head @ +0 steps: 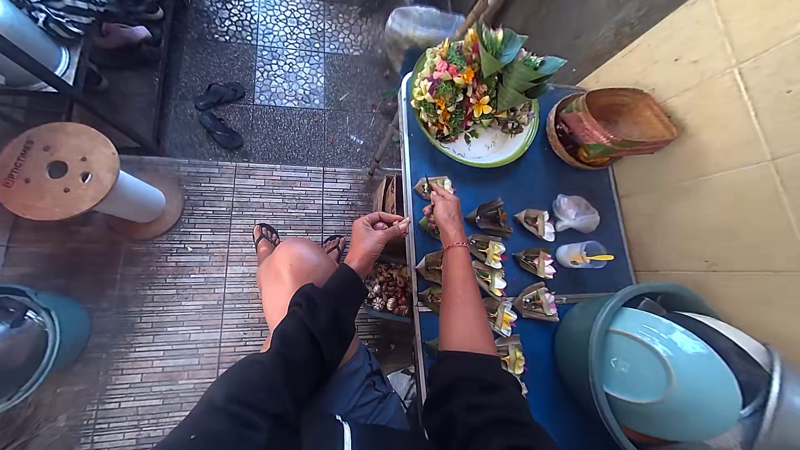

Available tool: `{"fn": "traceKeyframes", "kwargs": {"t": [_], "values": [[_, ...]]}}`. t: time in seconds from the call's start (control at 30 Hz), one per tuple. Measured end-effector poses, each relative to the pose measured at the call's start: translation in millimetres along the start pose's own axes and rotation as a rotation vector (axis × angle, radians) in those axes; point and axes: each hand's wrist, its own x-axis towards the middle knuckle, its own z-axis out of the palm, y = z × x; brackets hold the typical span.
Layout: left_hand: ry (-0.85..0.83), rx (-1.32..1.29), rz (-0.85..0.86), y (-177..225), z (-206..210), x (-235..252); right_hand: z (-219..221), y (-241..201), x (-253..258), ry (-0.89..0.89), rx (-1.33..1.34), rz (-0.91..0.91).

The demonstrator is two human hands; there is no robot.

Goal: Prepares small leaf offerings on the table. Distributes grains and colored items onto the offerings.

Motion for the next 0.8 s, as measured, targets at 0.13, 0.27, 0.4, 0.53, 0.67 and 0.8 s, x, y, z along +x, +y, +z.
{"fn": "traceKeyframes", "kwargs": {"t": [0.13, 0.27, 0.4, 0.53, 0.67, 0.8], "values": [[0.011, -0.014, -0.015, 1, 2, 0, 2, -1, 2, 0.009, -0.002, 0.007], [0.019, -0.016, -0.001, 0, 4, 0, -10, -9, -14, 0.021, -0.049, -0.092], [0.061, -0.018, 0.022, -3, 5, 2, -19, -3, -94, -0.067, -0.084, -0.36], [0.064, 0.001, 0.023, -4, 8, 0, -11, 10, -139, -0.028, -0.248, -0.464], [0.064, 0.031, 0.044, -6, 10, 1, -8, 17, -143, 0.024, -0.305, -0.496], [0.071, 0.039, 0.039, -7, 12, 2, -10, 18, -146, 0.021, -0.324, -0.486]]}}
